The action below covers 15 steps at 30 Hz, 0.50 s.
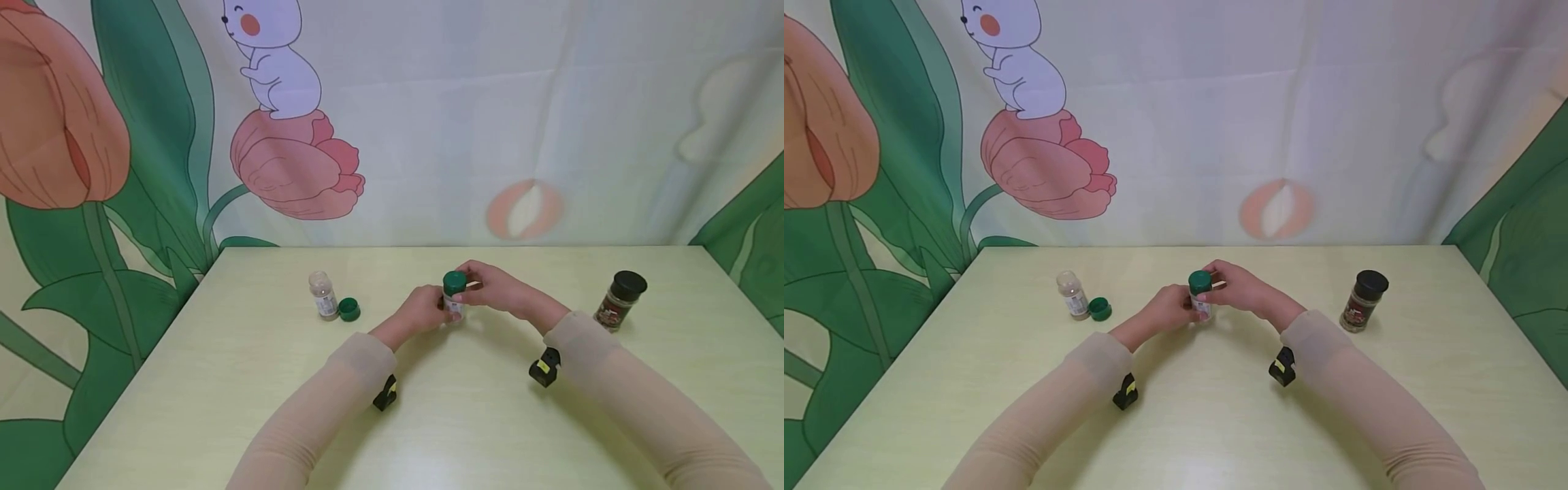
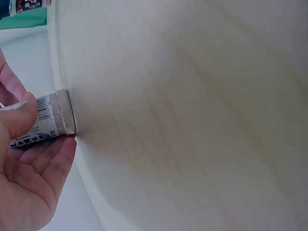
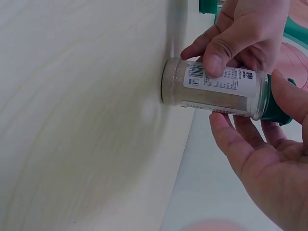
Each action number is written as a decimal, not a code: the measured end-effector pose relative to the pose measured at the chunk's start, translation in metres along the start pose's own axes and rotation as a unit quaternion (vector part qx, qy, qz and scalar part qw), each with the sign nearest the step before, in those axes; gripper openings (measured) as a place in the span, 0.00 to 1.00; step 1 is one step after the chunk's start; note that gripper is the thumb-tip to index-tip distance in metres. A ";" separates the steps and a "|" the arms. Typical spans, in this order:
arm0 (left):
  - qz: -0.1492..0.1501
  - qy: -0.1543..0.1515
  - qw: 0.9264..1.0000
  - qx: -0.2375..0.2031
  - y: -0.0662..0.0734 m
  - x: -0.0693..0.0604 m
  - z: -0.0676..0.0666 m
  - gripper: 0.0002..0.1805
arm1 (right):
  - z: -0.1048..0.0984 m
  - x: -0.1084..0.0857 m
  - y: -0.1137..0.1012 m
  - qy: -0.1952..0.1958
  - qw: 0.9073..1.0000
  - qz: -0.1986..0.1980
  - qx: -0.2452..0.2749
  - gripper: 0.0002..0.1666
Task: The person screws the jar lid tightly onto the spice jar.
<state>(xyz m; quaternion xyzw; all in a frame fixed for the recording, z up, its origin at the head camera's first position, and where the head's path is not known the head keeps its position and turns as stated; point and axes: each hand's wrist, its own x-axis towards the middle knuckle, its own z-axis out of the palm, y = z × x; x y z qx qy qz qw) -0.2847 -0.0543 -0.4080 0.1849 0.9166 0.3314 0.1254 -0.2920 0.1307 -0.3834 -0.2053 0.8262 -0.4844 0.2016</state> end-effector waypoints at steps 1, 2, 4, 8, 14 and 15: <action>0.000 0.000 1.000 0.000 0.000 0.000 0.000 0.12 | 0.000 0.000 0.000 0.001 1.000 0.001 0.001 0.24; 0.001 0.000 1.000 0.000 0.000 0.001 0.000 0.12 | 0.000 0.000 -0.001 0.004 1.000 0.002 0.001 0.24; 0.001 0.001 1.000 0.000 -0.001 0.001 0.000 0.13 | 0.001 -0.001 -0.001 0.010 1.000 0.003 0.000 0.24; 0.003 0.003 1.000 0.003 -0.002 0.002 0.001 0.14 | 0.003 -0.001 -0.002 0.022 1.000 0.004 0.001 0.22; 0.003 0.006 1.000 0.001 -0.002 0.001 0.002 0.14 | 0.006 -0.002 -0.002 0.039 0.999 0.000 -0.003 0.21; 0.002 0.007 1.000 -0.001 -0.002 0.001 0.002 0.14 | 0.006 -0.002 -0.002 0.042 0.999 0.000 -0.003 0.21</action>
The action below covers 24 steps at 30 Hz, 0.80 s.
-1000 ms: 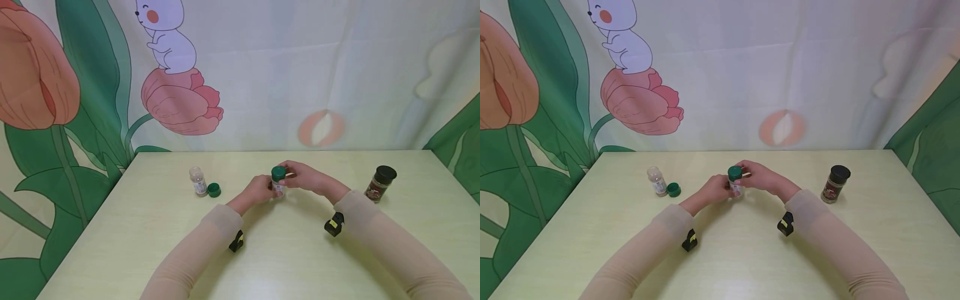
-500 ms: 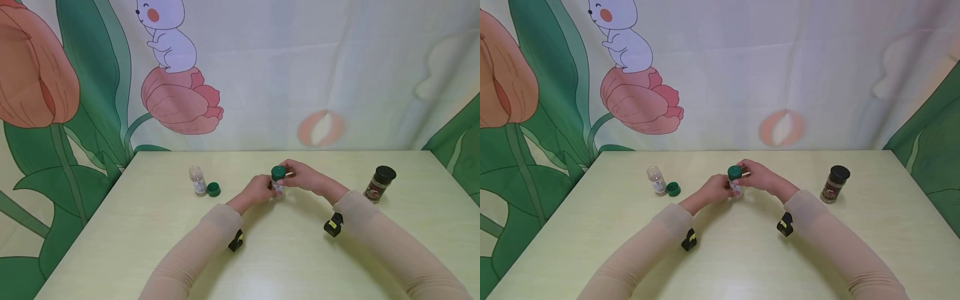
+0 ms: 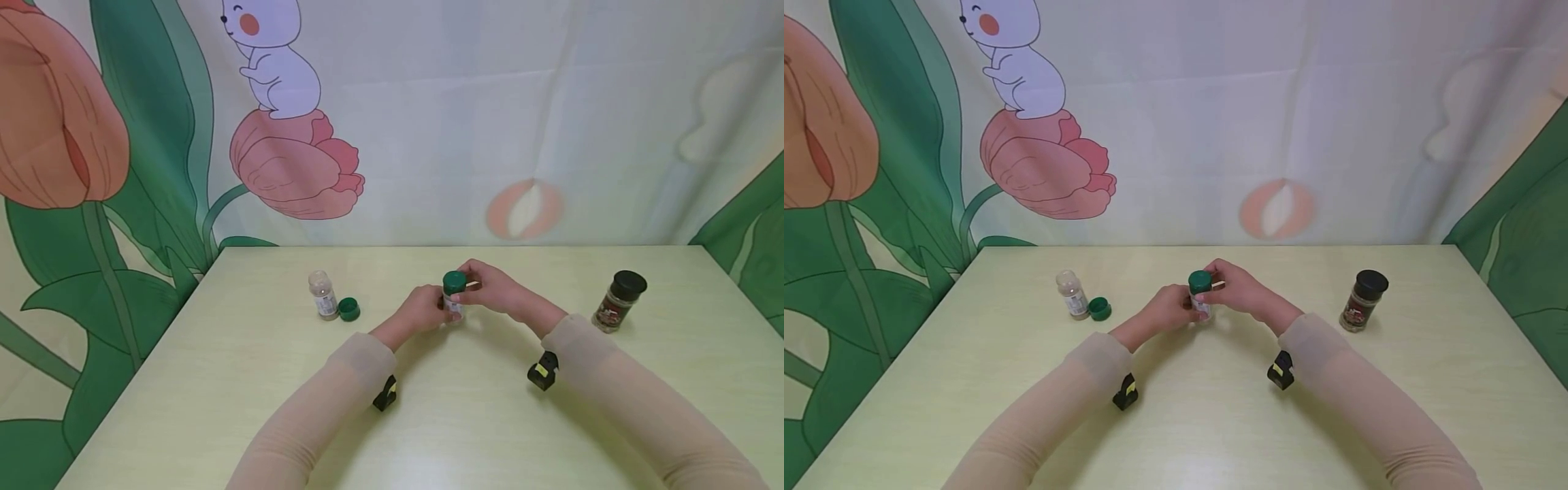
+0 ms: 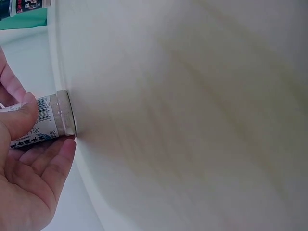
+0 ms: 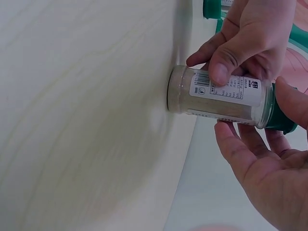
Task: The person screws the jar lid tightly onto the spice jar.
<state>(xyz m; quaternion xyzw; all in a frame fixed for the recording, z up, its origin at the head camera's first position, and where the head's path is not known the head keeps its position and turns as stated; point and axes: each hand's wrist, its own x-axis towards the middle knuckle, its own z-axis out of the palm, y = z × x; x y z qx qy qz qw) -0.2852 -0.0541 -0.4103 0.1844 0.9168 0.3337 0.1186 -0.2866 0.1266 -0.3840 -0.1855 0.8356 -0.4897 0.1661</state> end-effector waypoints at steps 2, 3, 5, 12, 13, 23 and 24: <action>-0.001 0.001 1.000 -0.001 0.000 0.000 0.000 0.14 | 0.001 0.000 0.000 0.006 1.000 0.002 0.000 0.20; -0.001 0.001 1.000 -0.001 0.000 0.001 0.000 0.14 | 0.001 0.001 0.001 0.010 1.000 0.003 0.001 0.20; -0.001 0.000 1.000 -0.001 0.000 0.002 0.000 0.14 | 0.002 0.001 0.001 0.016 1.000 0.005 0.001 0.20; -0.002 -0.001 1.000 -0.008 0.000 0.003 -0.001 0.14 | 0.005 0.000 0.001 0.035 0.999 0.005 -0.003 0.21; -0.002 -0.002 1.000 -0.010 0.000 0.003 -0.001 0.14 | 0.005 0.000 0.001 0.034 0.999 0.004 -0.004 0.22; -0.002 -0.016 1.000 -0.014 -0.003 0.001 -0.003 0.15 | 0.004 -0.003 0.002 0.011 1.000 0.005 -0.002 0.26; -0.002 -0.016 1.000 -0.014 -0.003 0.001 -0.003 0.15 | 0.004 -0.003 0.002 0.009 1.000 0.005 -0.005 0.26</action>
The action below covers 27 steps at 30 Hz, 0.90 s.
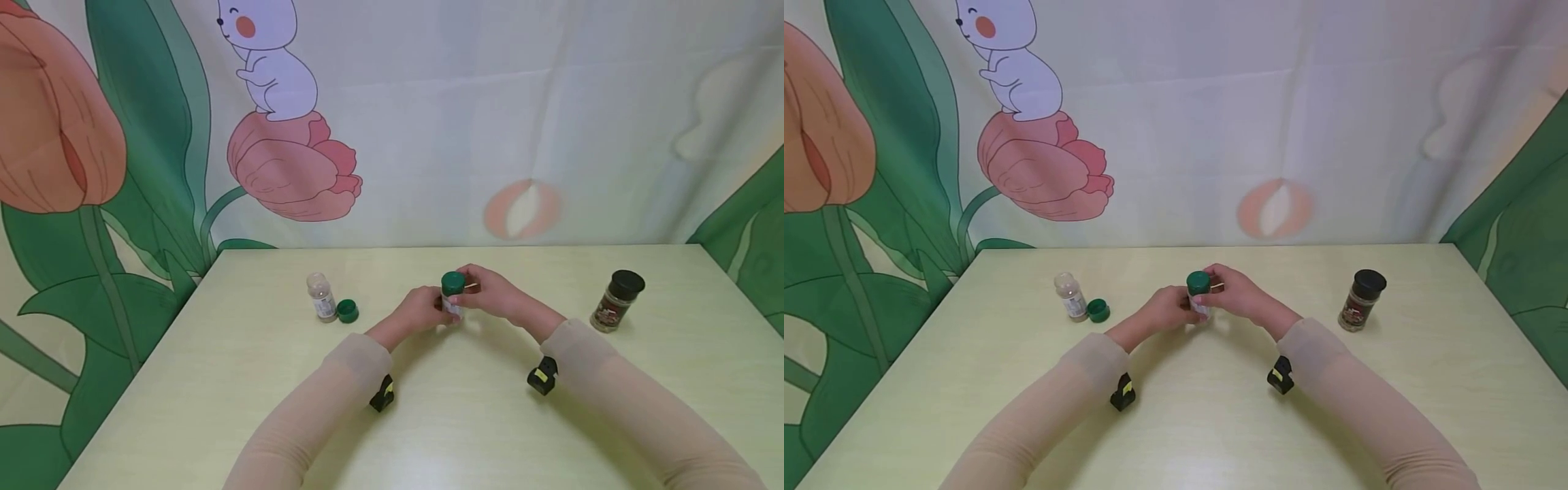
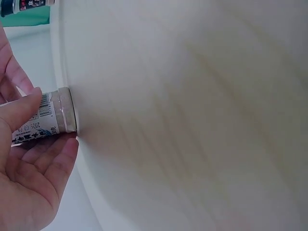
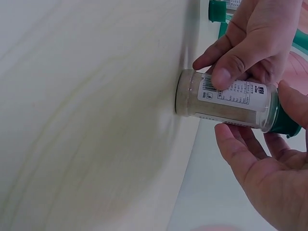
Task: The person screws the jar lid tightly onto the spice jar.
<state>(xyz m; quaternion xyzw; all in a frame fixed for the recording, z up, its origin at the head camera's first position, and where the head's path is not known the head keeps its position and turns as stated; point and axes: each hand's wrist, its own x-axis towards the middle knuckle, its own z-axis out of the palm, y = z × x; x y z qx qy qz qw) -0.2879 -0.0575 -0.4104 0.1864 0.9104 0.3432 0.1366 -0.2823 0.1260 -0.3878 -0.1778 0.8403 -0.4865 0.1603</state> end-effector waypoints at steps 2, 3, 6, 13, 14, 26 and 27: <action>-0.001 -0.001 1.000 0.001 0.000 0.000 -0.001 0.15 | 0.000 0.000 0.000 -0.002 1.000 0.003 0.000 0.26; -0.001 -0.001 1.000 0.000 0.000 0.000 -0.001 0.15 | 0.000 0.000 0.000 -0.003 1.000 0.003 -0.001 0.26; -0.003 -0.002 1.000 0.000 0.000 0.001 -0.002 0.15 | -0.001 0.001 0.001 -0.005 1.000 0.000 -0.006 0.26; 0.004 -0.005 1.000 0.008 0.000 -0.002 -0.001 0.18 | -0.002 0.000 0.000 -0.003 1.000 -0.004 -0.007 0.26; 0.005 -0.005 1.000 0.010 -0.001 -0.003 0.000 0.18 | -0.001 0.000 0.001 -0.003 1.000 -0.006 -0.008 0.26; -0.025 -0.006 1.000 -0.005 -0.001 -0.023 -0.007 0.34 | -0.004 0.001 0.003 -0.006 1.000 -0.008 -0.015 0.29; -0.029 -0.006 1.000 -0.005 0.000 -0.025 -0.009 0.34 | -0.005 0.001 0.002 -0.006 1.000 -0.008 -0.015 0.29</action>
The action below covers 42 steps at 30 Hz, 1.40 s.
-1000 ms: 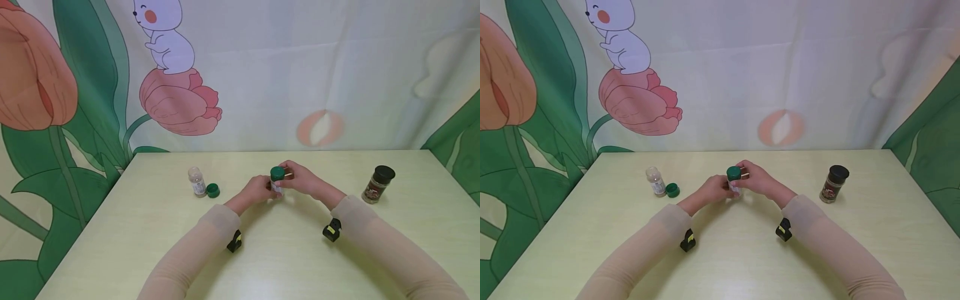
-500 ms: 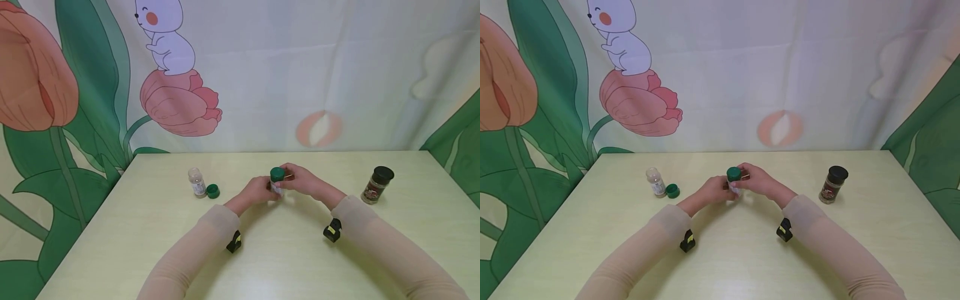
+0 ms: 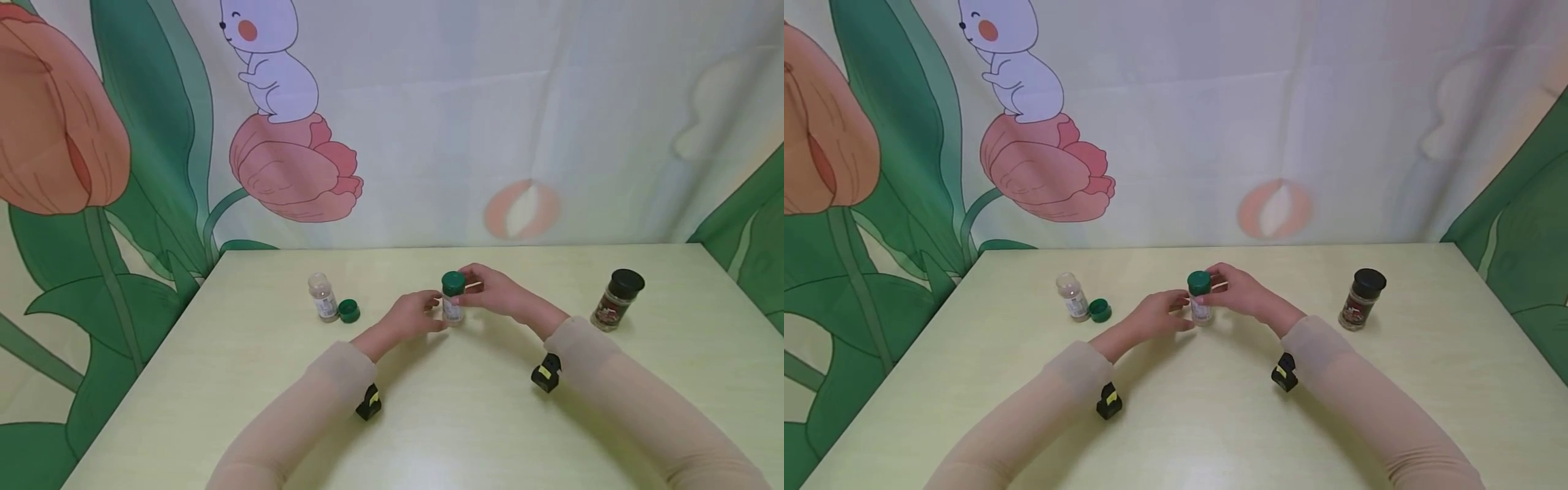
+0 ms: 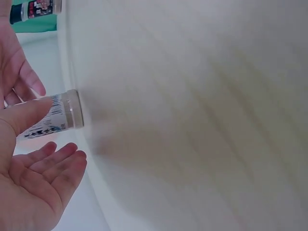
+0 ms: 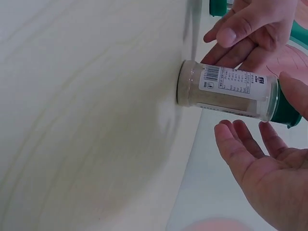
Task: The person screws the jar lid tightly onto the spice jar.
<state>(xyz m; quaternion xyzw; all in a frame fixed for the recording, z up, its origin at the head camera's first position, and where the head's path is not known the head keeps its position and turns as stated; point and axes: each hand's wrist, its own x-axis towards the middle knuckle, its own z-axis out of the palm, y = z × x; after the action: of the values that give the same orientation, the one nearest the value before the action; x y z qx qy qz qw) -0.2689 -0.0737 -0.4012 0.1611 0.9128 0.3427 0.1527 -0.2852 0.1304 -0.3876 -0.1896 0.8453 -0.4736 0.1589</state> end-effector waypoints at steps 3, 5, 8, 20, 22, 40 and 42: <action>-0.002 0.004 1.000 -0.002 0.001 -0.007 -0.004 0.33 | -0.003 -0.001 -0.001 0.002 1.000 0.003 0.003 0.30; 0.003 0.007 1.000 -0.001 0.000 -0.011 -0.006 0.31 | -0.006 -0.003 -0.001 0.004 1.000 0.006 0.003 0.32; 0.012 0.010 1.000 0.004 0.001 -0.019 -0.009 0.30 | -0.009 -0.007 0.000 0.009 1.000 0.014 -0.004 0.34; 0.027 0.025 0.999 0.028 -0.006 -0.052 -0.022 0.28 | -0.015 -0.030 -0.002 0.039 0.997 0.042 -0.048 0.35; 0.029 0.024 0.999 0.026 -0.007 -0.058 -0.022 0.28 | -0.016 -0.034 -0.004 0.041 0.997 0.045 -0.052 0.35; 0.068 0.060 0.995 0.043 -0.015 -0.116 -0.047 0.28 | -0.003 -0.067 -0.041 0.000 0.996 -0.032 -0.083 0.25; 0.071 0.069 0.994 0.039 -0.019 -0.123 -0.052 0.28 | 0.000 -0.068 -0.047 -0.008 0.996 -0.041 -0.084 0.26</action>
<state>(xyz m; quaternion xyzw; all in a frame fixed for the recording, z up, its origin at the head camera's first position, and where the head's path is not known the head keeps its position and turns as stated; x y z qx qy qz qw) -0.1820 -0.1656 -0.3560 0.2073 0.9202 0.3269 0.0579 -0.2173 0.1403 -0.3414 -0.2402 0.8724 -0.4054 0.1299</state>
